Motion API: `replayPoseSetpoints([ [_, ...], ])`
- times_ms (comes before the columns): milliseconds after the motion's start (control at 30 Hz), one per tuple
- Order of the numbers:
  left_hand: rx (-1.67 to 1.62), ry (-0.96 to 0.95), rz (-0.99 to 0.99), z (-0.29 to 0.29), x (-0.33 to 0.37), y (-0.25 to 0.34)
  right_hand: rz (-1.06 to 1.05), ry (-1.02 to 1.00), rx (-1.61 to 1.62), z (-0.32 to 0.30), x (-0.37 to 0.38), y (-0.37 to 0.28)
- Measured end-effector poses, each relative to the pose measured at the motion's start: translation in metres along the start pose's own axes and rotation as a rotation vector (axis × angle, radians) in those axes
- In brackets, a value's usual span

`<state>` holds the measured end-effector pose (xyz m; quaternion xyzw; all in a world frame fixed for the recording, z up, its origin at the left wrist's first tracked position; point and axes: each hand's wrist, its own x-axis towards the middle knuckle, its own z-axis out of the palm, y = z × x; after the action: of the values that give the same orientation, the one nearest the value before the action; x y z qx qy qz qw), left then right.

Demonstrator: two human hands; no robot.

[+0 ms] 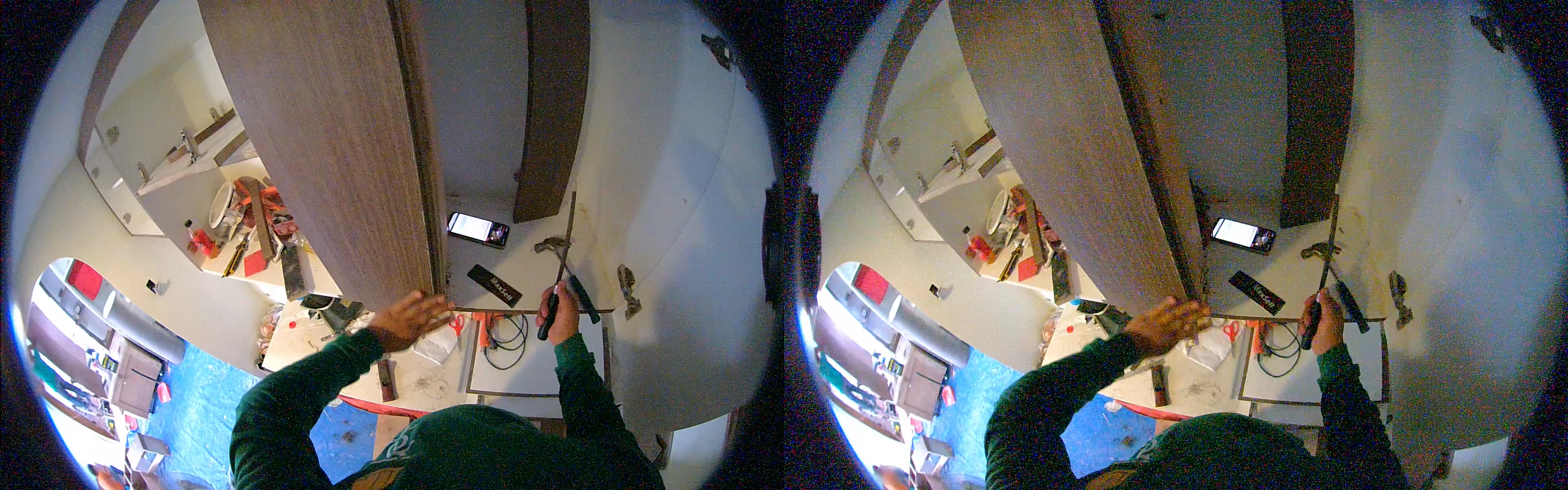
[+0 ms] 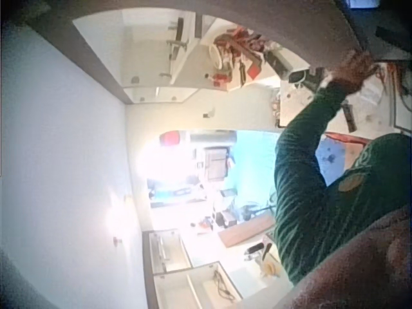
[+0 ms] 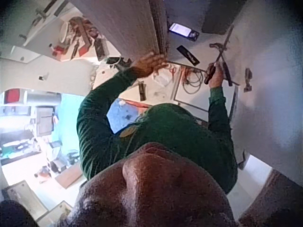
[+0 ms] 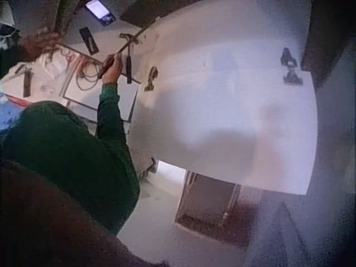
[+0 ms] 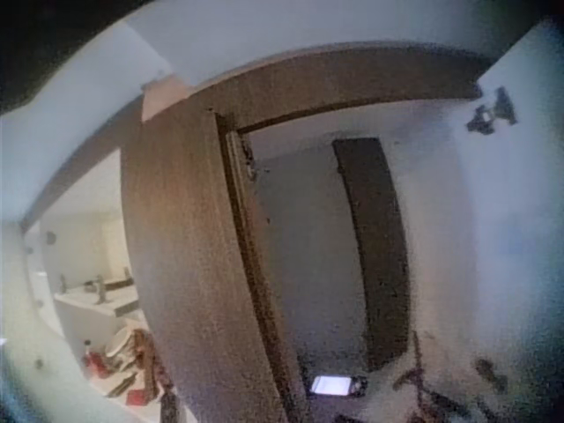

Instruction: The person aligns a wooden cabinet door to its frame and uses a hammer to tap a small wooden block along the edge, likely to seat a hinge or adjust fit. The person repeatedly taps the block at different points along the door edge while holding the door steady.

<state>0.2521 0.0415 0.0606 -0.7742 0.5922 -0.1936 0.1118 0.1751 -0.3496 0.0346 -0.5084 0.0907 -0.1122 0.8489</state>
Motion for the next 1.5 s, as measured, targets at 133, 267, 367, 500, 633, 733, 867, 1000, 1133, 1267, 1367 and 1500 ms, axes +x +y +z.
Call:
replayPoseSetpoints([
  [133, -0.261, 0.045, 0.004, 0.001, -0.003, 0.033, -0.018, 0.007, -0.016, -0.004, 0.004, 0.007],
  [267, -0.14, 0.454, -0.181, -0.058, 0.017, 0.011, -0.031, 0.004, -0.078, -0.004, 0.006, 0.007],
  [367, 0.02, 0.444, -0.365, -0.116, 0.034, -0.027, -0.06, -0.009, -0.092, -0.003, 0.005, 0.006],
  [500, 0.1, 0.681, -0.683, -0.152, 0.068, -0.061, -0.033, -0.049, -0.058, 0.0, 0.002, 0.003],
  [633, 0.284, 0.673, -0.594, -0.136, 0.079, -0.066, -0.04, -0.01, -0.079, 0.004, 0.0, 0.002],
  [733, 0.32, 0.659, -0.5, -0.121, 0.072, -0.06, -0.021, -0.006, -0.091, 0.004, 0.0, 0.002],
  [867, 0.191, 0.75, -0.615, -0.132, 0.072, -0.067, -0.043, -0.041, -0.106, 0.0, 0.001, 0.005],
  [1000, 0.279, 0.771, -0.7, -0.164, 0.09, -0.083, -0.027, -0.027, -0.081, -0.004, 0.005, 0.008],
  [1133, 0.277, 0.813, -0.689, -0.176, 0.1, -0.086, -0.044, -0.029, -0.096, -0.003, 0.006, 0.008],
  [1267, 0.212, 0.75, -0.678, -0.141, 0.093, -0.067, -0.043, 0.044, -0.11, 0.015, -0.003, -0.006],
  [1367, 0.147, 0.586, -0.565, -0.083, 0.065, -0.023, -0.167, -0.058, -0.264, 0.043, -0.018, -0.041],
  [1500, -0.253, 0.336, -0.466, 0.024, 0.012, 0.074, -0.48, -0.257, -0.57, 0.097, -0.036, -0.1],
])
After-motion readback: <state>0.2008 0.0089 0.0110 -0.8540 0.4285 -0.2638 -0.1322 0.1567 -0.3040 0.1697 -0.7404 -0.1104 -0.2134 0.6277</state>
